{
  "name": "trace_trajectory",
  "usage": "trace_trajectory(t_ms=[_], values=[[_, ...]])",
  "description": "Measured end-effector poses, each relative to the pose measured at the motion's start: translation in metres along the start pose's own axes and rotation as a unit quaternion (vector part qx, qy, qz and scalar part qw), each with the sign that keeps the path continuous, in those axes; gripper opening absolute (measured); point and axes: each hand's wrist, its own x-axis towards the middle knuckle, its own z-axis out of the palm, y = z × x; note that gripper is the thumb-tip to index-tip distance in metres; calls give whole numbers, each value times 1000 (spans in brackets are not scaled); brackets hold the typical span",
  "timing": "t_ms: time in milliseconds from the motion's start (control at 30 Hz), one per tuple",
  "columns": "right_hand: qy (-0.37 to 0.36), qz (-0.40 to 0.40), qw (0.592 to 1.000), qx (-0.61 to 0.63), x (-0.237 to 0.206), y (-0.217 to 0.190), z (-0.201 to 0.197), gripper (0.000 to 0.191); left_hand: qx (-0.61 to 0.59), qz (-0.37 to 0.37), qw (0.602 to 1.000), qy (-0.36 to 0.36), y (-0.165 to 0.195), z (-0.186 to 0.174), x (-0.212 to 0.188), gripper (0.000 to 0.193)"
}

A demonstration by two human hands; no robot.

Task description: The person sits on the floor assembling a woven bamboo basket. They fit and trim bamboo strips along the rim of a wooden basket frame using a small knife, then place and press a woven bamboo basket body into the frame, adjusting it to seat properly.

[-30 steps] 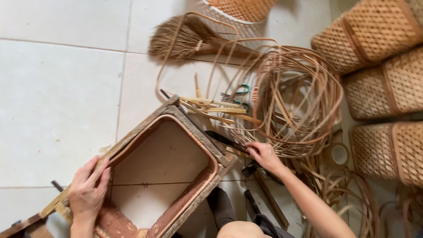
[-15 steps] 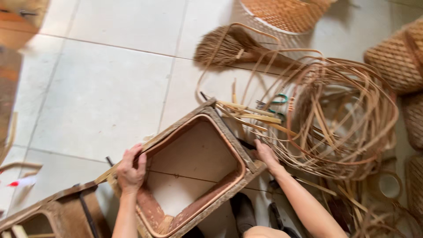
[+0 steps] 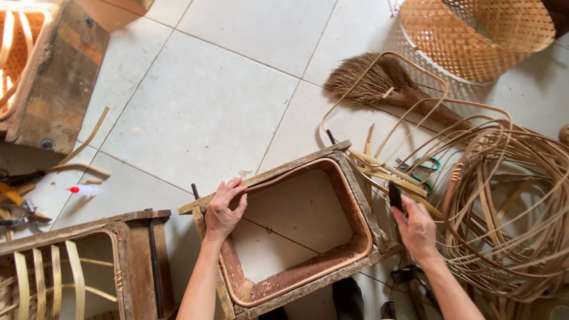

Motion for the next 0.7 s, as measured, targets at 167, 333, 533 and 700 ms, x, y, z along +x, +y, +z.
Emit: trace_trajectory(t_ms=[167, 333, 533, 700], values=[[13, -138, 988, 63, 76, -48, 6, 28, -12, -24, 1000, 7, -17, -3, -4, 21], [-237, -204, 938, 150, 114, -123, 63, 59, -20, -40, 999, 14, -24, 0, -4, 18], [-276, -202, 930, 138, 105, -220, 129, 52, -29, -52, 998, 16, -27, 0, -2, 19], [-297, -165, 939, 56, 103, -239, 140, 60, -35, -57, 998, 11, -29, 0, -1, 19]])
